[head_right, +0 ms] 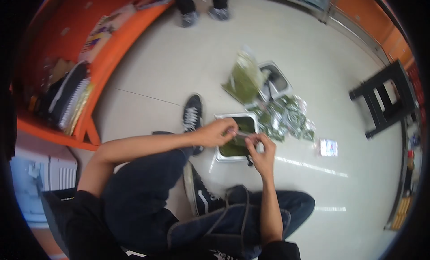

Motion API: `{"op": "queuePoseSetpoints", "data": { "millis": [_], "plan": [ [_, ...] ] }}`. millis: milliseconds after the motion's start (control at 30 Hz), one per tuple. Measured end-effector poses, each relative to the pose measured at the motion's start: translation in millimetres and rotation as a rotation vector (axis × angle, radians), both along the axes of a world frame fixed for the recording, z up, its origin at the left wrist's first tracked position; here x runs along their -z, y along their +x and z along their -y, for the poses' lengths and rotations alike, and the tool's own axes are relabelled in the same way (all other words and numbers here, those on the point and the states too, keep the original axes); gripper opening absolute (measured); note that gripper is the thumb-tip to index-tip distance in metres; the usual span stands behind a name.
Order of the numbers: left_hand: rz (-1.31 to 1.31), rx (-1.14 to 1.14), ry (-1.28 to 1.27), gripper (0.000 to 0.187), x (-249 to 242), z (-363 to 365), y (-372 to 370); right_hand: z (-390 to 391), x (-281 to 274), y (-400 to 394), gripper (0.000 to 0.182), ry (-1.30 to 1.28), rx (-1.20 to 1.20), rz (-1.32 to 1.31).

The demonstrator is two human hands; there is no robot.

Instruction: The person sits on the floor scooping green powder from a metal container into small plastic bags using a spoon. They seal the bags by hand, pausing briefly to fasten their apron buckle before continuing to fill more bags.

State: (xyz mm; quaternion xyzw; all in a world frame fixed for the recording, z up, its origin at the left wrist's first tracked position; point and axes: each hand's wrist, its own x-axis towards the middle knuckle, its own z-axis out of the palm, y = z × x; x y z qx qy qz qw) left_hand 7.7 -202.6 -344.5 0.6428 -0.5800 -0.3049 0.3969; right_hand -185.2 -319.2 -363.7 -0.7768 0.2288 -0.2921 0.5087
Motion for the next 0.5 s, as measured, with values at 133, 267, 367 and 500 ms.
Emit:
{"op": "queuePoseSetpoints", "data": {
  "millis": [133, 267, 367, 500],
  "plan": [
    [-0.005, 0.071, -0.043, 0.011, 1.3, 0.4, 1.0, -0.8, 8.4, 2.6, 0.010, 0.093, 0.024, 0.114],
    [-0.015, 0.049, -0.053, 0.015, 3.4, 1.0, -1.8, -1.4, 10.6, -0.8, 0.012, 0.193, -0.006, 0.100],
    [0.037, 0.081, -0.061, 0.023, -1.3, 1.8, -3.3, -3.7, 12.8, 0.6, 0.012, 0.144, -0.038, 0.147],
    [0.018, 0.086, -0.088, 0.019, -7.1, 2.0, -3.7, -6.5, 13.5, 2.1, 0.011, 0.165, -0.049, 0.162]
  ]
}}
